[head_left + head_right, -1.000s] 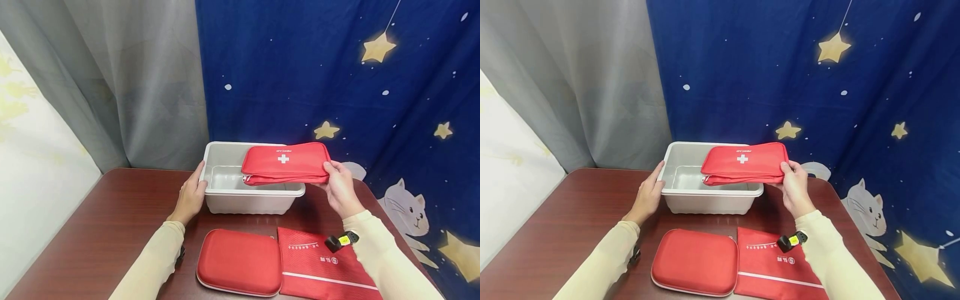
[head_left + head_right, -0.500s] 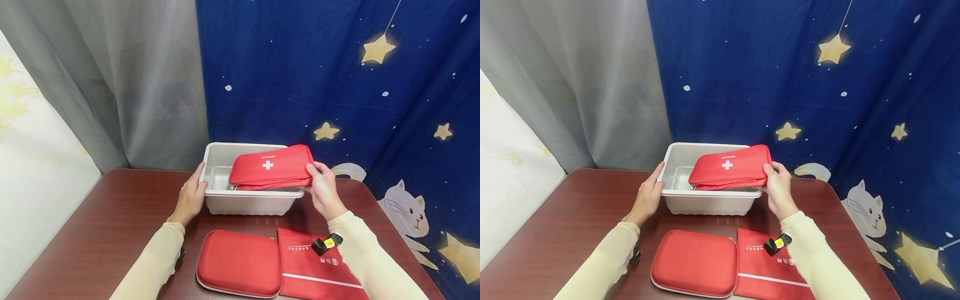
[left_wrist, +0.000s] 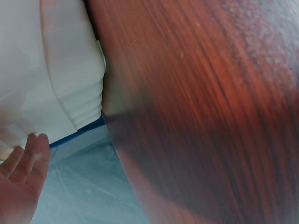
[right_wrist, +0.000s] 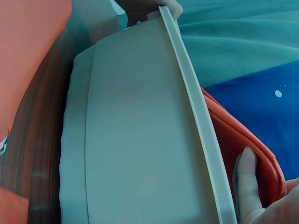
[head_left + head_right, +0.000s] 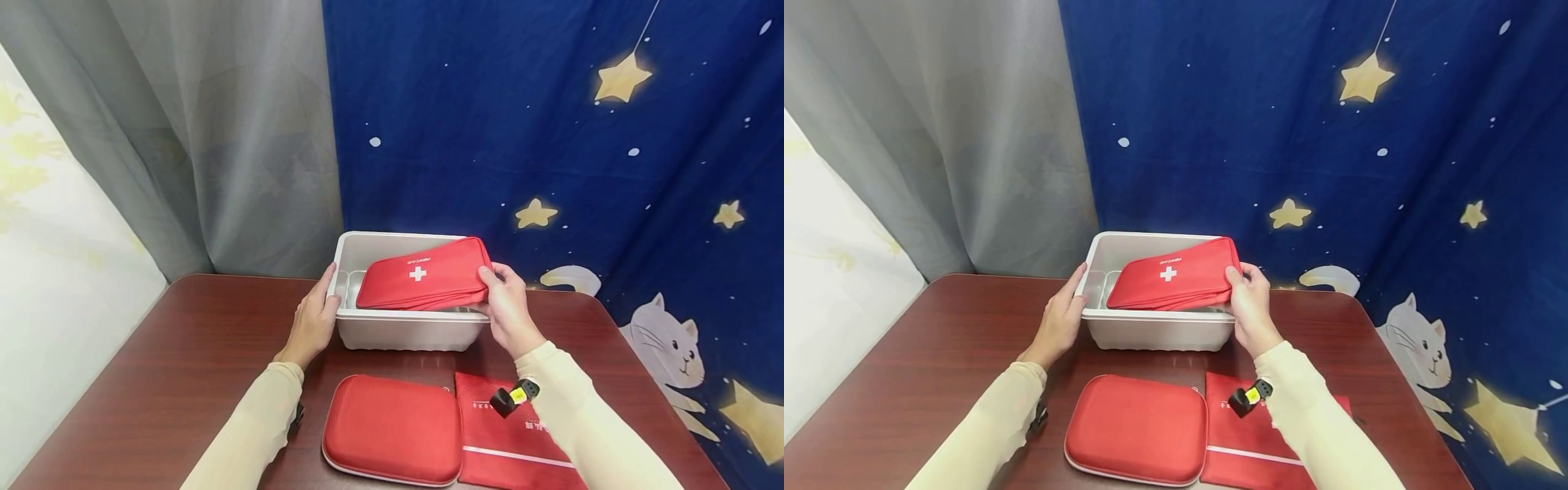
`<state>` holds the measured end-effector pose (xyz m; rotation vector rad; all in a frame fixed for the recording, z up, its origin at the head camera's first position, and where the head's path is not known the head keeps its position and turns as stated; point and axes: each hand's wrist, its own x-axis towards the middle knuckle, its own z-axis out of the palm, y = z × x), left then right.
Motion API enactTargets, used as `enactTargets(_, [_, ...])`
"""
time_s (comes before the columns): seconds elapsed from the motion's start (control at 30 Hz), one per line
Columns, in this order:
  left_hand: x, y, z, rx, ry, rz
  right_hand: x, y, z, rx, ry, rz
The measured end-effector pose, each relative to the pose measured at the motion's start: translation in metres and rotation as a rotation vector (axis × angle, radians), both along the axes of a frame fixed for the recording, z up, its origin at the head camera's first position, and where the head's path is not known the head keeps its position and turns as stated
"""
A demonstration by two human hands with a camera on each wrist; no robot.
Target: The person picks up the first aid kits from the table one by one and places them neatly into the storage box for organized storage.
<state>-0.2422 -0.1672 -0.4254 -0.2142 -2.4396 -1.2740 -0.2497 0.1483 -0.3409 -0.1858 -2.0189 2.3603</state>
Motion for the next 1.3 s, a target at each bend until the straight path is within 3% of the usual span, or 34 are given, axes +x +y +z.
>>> enactTargets(0.17, [0.000, 0.000, -0.001, 0.003, 0.005, -0.002, -0.002, -0.006, -0.001, 0.023, -0.010, -0.002])
enactTargets(0.33, [0.000, 0.000, 0.000, 0.002, 0.001, -0.003, -0.007, -0.008, -0.003, 0.115, -0.011, 0.031])
enactTargets(0.53, [0.000, 0.000, 0.000, -0.005, -0.001, -0.003, -0.010, -0.008, -0.004, 0.291, 0.008, 0.087])
enactTargets(0.83, [0.000, 0.000, 0.000, -0.002, 0.001, -0.006, -0.012, -0.004, -0.001, 0.528, 0.039, 0.087])
enactTargets(1.03, [0.001, 0.000, 0.001, 0.000, 0.005, -0.008, -0.010, -0.003, 0.002, 0.576, 0.069, 0.137])
enactTargets(1.3, [0.001, 0.000, 0.000, 0.010, 0.001, -0.016, -0.005, 0.002, 0.004, 0.520, 0.150, 0.141])
